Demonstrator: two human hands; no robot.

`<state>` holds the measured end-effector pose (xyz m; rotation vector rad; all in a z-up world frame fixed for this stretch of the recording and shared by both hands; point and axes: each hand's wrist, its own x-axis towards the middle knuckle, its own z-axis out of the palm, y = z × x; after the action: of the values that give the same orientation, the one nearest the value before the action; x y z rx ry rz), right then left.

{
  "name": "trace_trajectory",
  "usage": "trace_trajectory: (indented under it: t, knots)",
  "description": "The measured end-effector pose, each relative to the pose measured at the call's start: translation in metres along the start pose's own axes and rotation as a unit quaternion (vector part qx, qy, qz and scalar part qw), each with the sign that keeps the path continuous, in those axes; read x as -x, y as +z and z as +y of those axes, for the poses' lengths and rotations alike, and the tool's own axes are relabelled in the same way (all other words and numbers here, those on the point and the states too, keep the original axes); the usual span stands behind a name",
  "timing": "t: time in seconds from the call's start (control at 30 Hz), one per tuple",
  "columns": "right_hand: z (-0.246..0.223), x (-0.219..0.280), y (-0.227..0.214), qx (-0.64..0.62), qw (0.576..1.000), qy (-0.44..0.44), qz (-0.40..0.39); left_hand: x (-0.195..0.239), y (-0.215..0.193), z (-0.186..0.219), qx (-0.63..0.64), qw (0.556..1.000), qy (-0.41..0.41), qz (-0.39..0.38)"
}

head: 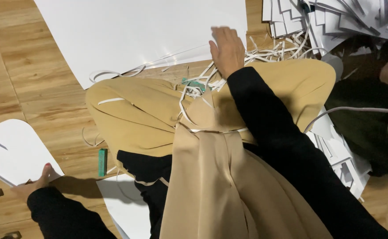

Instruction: Folding large printed paper sheets into folders and pressing the creases by hand.

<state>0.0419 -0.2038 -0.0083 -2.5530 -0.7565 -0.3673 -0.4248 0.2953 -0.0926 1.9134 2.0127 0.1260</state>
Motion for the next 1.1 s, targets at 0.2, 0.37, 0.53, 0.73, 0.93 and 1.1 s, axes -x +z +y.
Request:
trace_trajectory:
  t: [0.2, 0.37, 0.53, 0.73, 0.93, 1.1]
  knots:
    - [0.000, -0.023, 0.029, 0.160, 0.965, -0.004, -0.206, 0.002, -0.007, 0.016, -0.130, 0.991, 0.007, -0.031]
    - [0.004, -0.013, 0.054, 0.143, 0.914, -0.031, -0.378, 0.015, -0.017, 0.030, 0.003, 0.995, -0.053, -0.087]
    - [0.008, -0.007, 0.050, 0.149, 0.917, -0.031, -0.367, 0.043, -0.060, 0.055, 0.034, 0.983, -0.065, -0.166]
    - [0.019, 0.000, 0.046, 0.099, 0.924, -0.013, -0.369, -0.011, -0.106, 0.025, 0.340, 0.835, 0.198, -0.384]
    - [0.022, -0.004, 0.042, -0.039, 0.955, 0.001, -0.294, 0.129, -0.099, 0.206, 0.262, 0.903, 0.098, -0.326]
    - [-0.009, -0.010, -0.024, -0.475, 0.809, 0.243, -0.247, 0.253, -0.002, 0.329, 0.397, 0.753, 0.352, -0.389]
